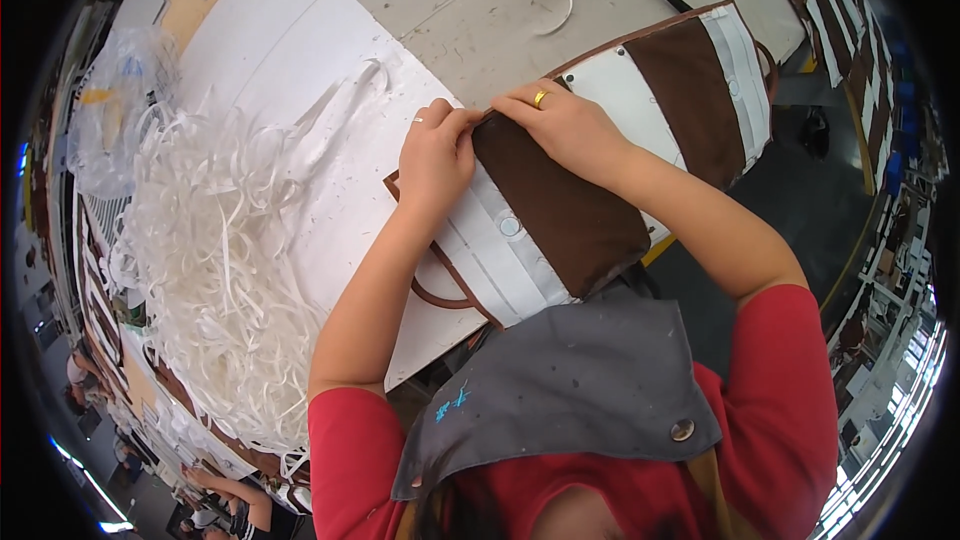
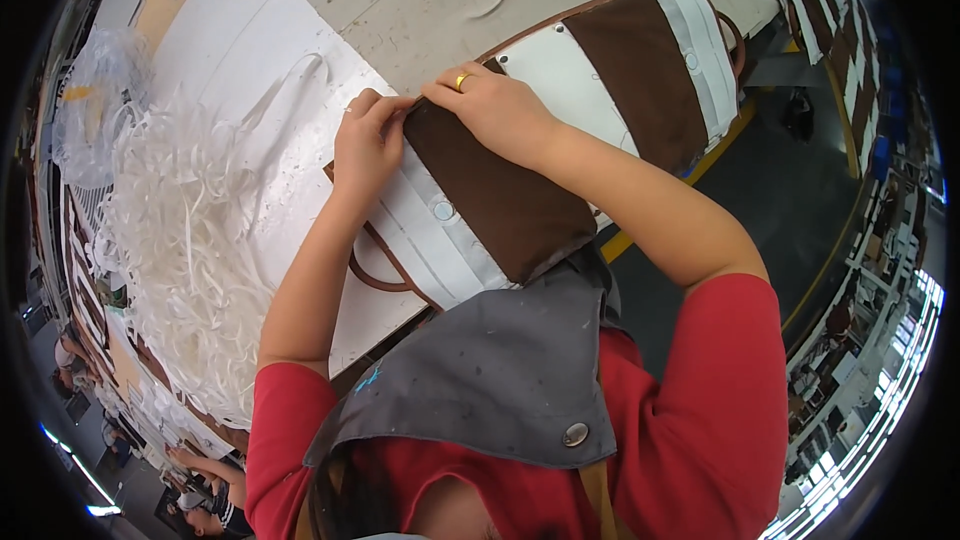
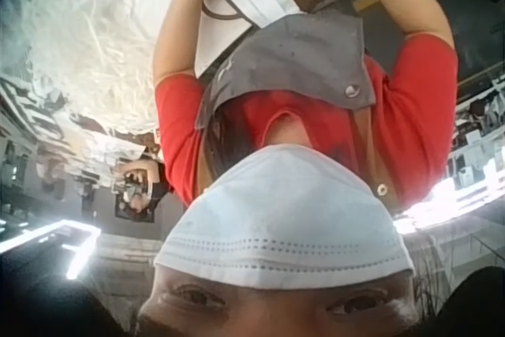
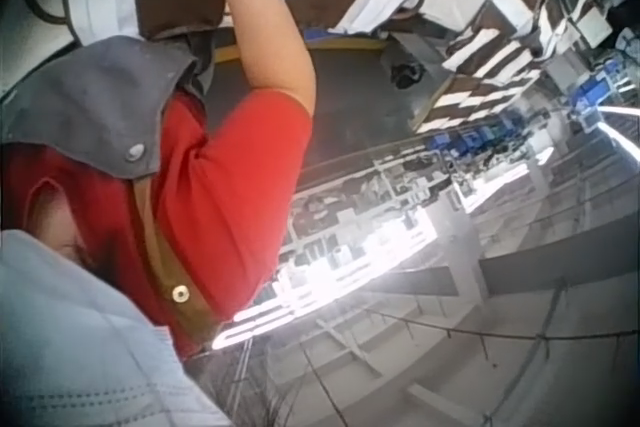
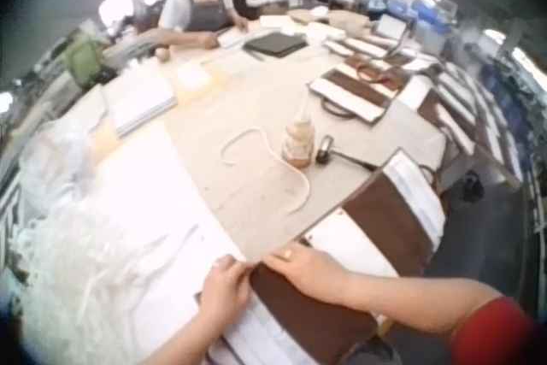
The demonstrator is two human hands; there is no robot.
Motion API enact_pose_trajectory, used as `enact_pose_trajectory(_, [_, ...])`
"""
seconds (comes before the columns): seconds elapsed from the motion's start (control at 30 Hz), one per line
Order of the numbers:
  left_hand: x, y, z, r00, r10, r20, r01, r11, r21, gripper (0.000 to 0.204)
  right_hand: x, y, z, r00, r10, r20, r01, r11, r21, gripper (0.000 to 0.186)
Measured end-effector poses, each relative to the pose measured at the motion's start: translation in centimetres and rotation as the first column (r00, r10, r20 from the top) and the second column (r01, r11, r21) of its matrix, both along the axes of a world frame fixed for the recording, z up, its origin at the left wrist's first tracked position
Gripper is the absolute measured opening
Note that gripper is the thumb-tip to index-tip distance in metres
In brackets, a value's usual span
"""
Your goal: Applying glue and attaching white decorative strips to a brown leather bag component.
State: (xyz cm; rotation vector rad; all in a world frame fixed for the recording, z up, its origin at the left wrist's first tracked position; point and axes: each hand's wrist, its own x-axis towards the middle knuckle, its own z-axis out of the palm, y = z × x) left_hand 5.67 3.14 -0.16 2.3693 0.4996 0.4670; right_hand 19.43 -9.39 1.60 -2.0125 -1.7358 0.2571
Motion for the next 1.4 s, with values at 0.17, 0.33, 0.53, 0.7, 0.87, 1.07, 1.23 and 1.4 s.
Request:
enact_pose_trajectory(0.17, [-0.2,-0.5,-0.8,0.998,-0.048,0.040,0.034,0.958,0.286,0.023,0.3,0.2,-0.7,0.906,0.122,0.405,-0.178,0.978,0.106,0.031])
enact_pose_trajectory(0.33, [-0.2,-0.7,-0.2,0.999,-0.011,0.043,-0.001,0.966,0.260,0.020,1.1,0.3,-0.3,0.994,0.029,0.106,-0.042,0.991,0.123,0.025])
enact_pose_trajectory(0.53, [-1.6,1.0,1.2,0.964,0.113,-0.239,-0.170,0.958,-0.231,0.018,-0.9,1.1,-1.3,0.981,0.090,-0.174,-0.068,0.990,0.127,0.020])
enact_pose_trajectory(0.7, [-1.2,1.5,1.4,0.969,0.113,-0.221,-0.173,0.946,-0.275,0.014,-1.2,1.4,-1.3,0.989,0.112,-0.092,-0.100,0.986,0.134,0.027])
enact_pose_trajectory(0.87, [-0.6,1.0,1.0,0.951,0.212,-0.226,-0.276,0.911,-0.306,0.012,-0.9,1.9,-1.3,0.988,0.153,-0.032,-0.150,0.985,0.088,0.026])
enact_pose_trajectory(1.07, [-2.1,0.9,0.6,0.990,0.138,-0.020,-0.137,0.937,-0.322,0.007,-0.3,2.0,-1.3,0.983,0.095,-0.157,-0.085,0.994,0.071,0.025])
enact_pose_trajectory(1.23, [-2.8,1.7,0.0,0.995,-0.092,0.037,0.094,0.994,-0.057,0.020,0.4,1.9,-1.0,0.970,0.231,-0.079,-0.226,0.972,0.065,0.027])
enact_pose_trajectory(1.4, [-2.8,1.8,0.2,0.984,-0.177,-0.006,0.177,0.980,0.087,0.029,1.1,1.7,-1.4,0.932,0.346,0.108,-0.352,0.935,0.045,0.035])
